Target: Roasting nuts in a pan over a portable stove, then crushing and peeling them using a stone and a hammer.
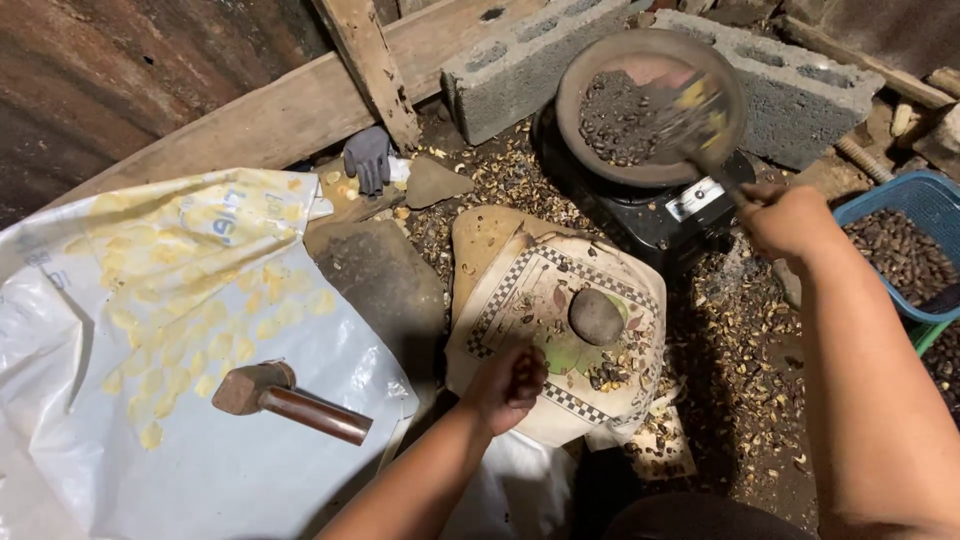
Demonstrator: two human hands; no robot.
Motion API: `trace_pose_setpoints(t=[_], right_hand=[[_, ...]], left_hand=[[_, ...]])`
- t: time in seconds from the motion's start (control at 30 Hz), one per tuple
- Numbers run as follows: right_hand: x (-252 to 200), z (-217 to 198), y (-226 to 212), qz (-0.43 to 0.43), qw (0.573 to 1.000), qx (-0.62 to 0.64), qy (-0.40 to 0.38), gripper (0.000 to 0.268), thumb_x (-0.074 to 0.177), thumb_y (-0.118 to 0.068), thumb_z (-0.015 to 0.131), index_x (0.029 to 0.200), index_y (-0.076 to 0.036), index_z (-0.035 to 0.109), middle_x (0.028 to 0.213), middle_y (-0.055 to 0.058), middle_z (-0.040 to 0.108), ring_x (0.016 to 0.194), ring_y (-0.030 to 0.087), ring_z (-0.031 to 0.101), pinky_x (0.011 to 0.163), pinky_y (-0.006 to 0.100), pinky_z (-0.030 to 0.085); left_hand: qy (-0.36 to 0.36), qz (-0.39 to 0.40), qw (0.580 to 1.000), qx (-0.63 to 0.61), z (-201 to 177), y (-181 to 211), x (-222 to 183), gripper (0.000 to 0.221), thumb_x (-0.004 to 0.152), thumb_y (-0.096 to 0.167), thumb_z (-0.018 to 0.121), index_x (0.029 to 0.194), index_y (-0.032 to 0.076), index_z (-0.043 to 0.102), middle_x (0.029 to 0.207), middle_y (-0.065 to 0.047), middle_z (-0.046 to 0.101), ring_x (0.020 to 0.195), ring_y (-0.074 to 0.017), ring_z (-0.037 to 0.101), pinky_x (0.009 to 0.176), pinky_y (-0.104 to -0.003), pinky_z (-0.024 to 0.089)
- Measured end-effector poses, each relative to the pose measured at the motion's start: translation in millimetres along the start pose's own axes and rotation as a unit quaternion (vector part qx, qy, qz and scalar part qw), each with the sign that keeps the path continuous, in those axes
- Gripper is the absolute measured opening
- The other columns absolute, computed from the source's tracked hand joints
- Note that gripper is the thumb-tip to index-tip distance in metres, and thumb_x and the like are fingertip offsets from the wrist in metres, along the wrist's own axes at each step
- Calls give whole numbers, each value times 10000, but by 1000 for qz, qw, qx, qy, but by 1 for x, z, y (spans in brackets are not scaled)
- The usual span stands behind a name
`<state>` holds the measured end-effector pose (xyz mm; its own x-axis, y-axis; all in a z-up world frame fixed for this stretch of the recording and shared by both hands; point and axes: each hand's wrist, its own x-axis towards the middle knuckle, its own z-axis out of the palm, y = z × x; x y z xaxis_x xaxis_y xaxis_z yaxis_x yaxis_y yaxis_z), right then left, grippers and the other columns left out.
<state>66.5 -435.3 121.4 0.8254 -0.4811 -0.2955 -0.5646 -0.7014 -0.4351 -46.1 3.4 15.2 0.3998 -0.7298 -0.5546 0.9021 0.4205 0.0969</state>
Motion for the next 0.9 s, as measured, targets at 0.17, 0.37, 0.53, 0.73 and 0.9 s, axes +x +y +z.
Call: trace_pose_setpoints(t=[0.17, 0.37, 0.53, 0.73, 0.9], right_hand=[[-18, 18, -36, 56, 963, 225, -135, 388, 978, -187, 630, 1355, -163, 719, 680, 34, 594, 499, 156, 466, 421, 332, 313], [-4, 82, -19, 43, 859, 495, -120, 329, 1014, -157, 598, 1318, -117, 717, 722, -9, 636, 540, 95, 520, 454, 267, 405], [-53, 59, -11, -224, 942, 116, 221, 433, 998, -96, 650, 1429, -54, 665, 1003, 249, 749, 848, 301, 756, 758, 423, 575], [-27, 42, 8, -202, 945, 63, 251, 432, 1014, -111, 643, 1444, -75, 661, 1105, 286, 709, 939, 386, 739, 872, 439, 569], [8, 47, 12, -92, 973, 142, 155, 412, 968, -229, 743, 1368, -141, 702, 1037, 238, 744, 932, 317, 756, 868, 401, 559]], left_hand=[[-8, 20, 1000, -5, -1, 1, 0, 280, 1048, 329, 574, 869, 121, 630, 664, -18, 563, 436, -92, 427, 333, -201, 268], [57, 73, 995, 36, -16, -14, 17, 299, 1059, 315, 570, 886, 84, 648, 766, -51, 652, 636, -136, 602, 548, -243, 495], [143, 99, 981, 86, -33, -25, 26, 241, 1039, 223, 547, 996, 46, 706, 885, -77, 698, 834, -200, 687, 877, -365, 574], [88, 73, 990, 81, 17, -12, 7, 354, 1028, 336, 503, 937, 32, 660, 891, -102, 719, 850, -213, 712, 870, -369, 593], [-12, 16, 1000, 2, -17, -13, 16, 358, 1057, 395, 516, 891, 117, 670, 720, -69, 688, 483, -121, 523, 339, -196, 352]])
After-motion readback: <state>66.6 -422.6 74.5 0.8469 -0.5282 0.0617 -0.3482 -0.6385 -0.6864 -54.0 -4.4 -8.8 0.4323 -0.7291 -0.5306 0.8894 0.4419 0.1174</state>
